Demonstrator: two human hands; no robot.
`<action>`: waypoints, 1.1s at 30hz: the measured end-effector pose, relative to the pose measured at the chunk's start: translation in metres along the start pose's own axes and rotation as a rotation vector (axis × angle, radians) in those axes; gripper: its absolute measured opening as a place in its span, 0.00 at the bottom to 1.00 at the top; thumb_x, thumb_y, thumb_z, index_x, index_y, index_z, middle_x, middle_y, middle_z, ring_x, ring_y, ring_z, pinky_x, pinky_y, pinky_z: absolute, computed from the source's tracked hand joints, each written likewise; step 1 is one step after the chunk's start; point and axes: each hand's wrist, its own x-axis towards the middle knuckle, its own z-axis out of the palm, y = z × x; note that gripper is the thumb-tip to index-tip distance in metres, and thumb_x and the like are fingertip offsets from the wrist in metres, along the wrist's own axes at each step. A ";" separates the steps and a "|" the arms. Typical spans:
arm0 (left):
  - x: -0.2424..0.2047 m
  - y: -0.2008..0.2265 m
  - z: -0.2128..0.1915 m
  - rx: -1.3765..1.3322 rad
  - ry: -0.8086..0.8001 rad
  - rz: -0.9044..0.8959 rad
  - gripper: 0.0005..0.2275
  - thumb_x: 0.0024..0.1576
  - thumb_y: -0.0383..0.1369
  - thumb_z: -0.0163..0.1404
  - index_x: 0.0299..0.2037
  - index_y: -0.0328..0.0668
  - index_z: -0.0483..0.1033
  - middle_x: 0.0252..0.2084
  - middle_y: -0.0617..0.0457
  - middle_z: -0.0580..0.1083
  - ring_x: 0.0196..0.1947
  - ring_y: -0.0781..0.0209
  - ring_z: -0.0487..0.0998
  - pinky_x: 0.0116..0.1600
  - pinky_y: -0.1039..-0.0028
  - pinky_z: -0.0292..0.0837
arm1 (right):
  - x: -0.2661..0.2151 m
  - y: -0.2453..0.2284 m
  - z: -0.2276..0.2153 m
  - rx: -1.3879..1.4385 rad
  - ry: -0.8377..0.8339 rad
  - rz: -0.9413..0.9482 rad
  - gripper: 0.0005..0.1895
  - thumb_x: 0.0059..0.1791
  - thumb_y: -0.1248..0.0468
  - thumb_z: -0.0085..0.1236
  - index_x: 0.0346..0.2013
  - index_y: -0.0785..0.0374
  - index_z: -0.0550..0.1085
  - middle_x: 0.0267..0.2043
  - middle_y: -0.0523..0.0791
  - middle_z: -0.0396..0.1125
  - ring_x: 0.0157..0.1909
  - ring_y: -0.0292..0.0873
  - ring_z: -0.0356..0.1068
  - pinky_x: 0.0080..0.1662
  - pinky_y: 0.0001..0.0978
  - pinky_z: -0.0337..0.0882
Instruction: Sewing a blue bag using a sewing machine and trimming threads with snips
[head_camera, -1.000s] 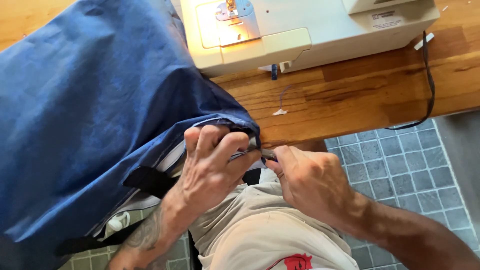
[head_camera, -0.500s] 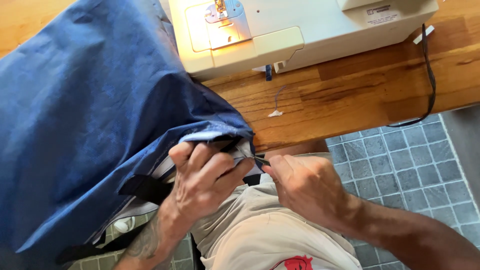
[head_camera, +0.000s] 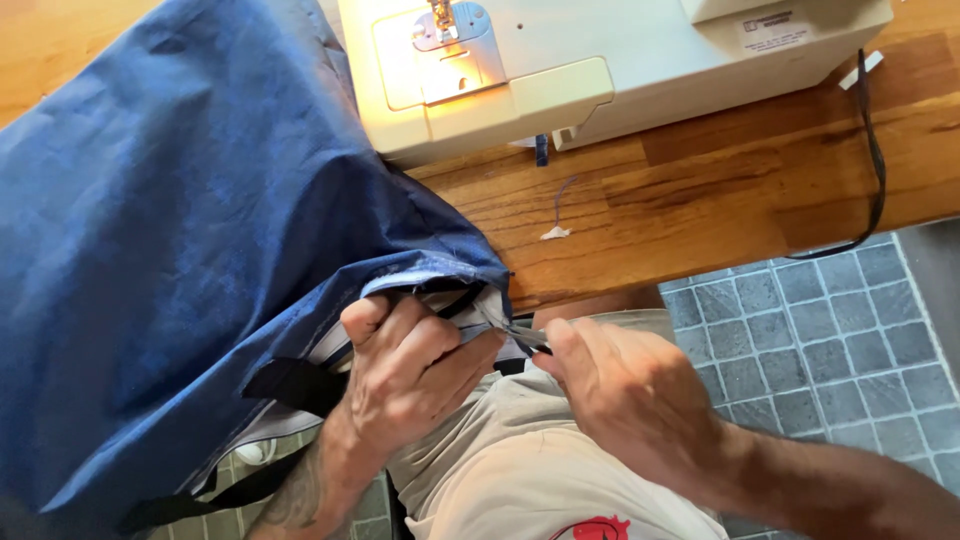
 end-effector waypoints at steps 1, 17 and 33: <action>0.002 0.001 -0.001 -0.003 0.001 0.005 0.04 0.71 0.29 0.66 0.53 0.43 0.89 0.34 0.54 0.66 0.34 0.48 0.71 0.47 0.56 0.62 | 0.003 0.001 0.000 -0.004 0.001 0.004 0.18 0.68 0.46 0.52 0.55 0.57 0.77 0.31 0.38 0.69 0.25 0.42 0.68 0.28 0.41 0.65; 0.001 0.001 -0.001 0.040 0.027 -0.003 0.05 0.73 0.31 0.60 0.53 0.53 0.89 0.33 0.60 0.65 0.35 0.55 0.74 0.53 0.58 0.51 | 0.012 0.000 0.009 0.104 0.009 -0.026 0.17 0.68 0.48 0.51 0.49 0.57 0.75 0.30 0.41 0.67 0.25 0.45 0.68 0.28 0.43 0.65; -0.003 0.001 -0.001 0.043 0.038 -0.002 0.05 0.73 0.33 0.61 0.53 0.54 0.90 0.32 0.61 0.63 0.34 0.56 0.72 0.52 0.58 0.52 | 0.019 0.008 0.019 0.192 0.064 -0.104 0.16 0.68 0.53 0.51 0.39 0.54 0.73 0.28 0.41 0.64 0.27 0.46 0.66 0.32 0.45 0.67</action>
